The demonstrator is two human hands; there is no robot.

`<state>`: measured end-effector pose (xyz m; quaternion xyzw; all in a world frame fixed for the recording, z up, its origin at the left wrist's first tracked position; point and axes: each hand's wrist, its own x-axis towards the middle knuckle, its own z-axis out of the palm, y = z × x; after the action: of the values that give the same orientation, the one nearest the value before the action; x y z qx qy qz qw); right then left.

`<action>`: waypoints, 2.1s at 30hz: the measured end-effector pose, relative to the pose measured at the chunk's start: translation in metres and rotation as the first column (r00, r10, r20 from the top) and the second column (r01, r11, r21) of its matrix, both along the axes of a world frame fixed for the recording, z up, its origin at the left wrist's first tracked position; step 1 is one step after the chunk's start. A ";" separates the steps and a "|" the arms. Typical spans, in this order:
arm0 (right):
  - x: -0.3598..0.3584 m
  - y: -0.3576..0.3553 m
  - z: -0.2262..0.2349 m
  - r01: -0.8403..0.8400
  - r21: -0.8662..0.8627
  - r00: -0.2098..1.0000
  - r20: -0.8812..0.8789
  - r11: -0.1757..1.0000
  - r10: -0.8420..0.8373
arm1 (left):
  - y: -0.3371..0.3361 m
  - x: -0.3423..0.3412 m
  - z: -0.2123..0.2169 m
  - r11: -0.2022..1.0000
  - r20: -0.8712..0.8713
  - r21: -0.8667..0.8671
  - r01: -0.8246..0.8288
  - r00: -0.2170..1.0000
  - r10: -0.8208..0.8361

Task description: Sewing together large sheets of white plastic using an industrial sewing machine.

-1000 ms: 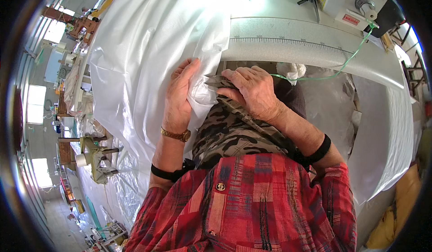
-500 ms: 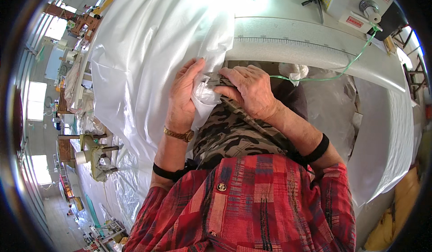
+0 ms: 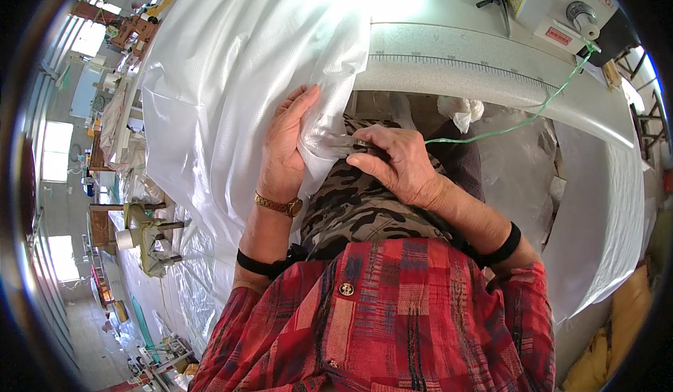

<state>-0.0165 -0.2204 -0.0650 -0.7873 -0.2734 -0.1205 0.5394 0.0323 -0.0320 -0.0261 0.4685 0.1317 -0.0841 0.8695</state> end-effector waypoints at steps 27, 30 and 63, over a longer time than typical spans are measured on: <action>0.001 0.007 -0.019 -0.005 -0.196 0.965 0.256 0.981 0.056 | 0.002 0.006 -0.008 1.000 -0.017 -0.019 0.020 1.000 -0.020; 0.001 0.004 -0.022 0.002 -0.193 0.972 0.230 0.981 0.043 | 0.001 0.002 -0.005 0.997 0.012 -0.047 0.066 0.998 -0.065; 0.008 0.016 -0.004 0.017 -0.155 0.971 0.236 0.988 0.021 | -0.006 -0.002 -0.001 0.994 0.036 -0.009 0.109 0.993 -0.108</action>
<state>-0.0087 -0.2049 -0.0686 -0.8066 -0.3452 -0.1915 0.4399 0.0306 -0.0383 -0.0271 0.4714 0.0901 -0.1237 0.8685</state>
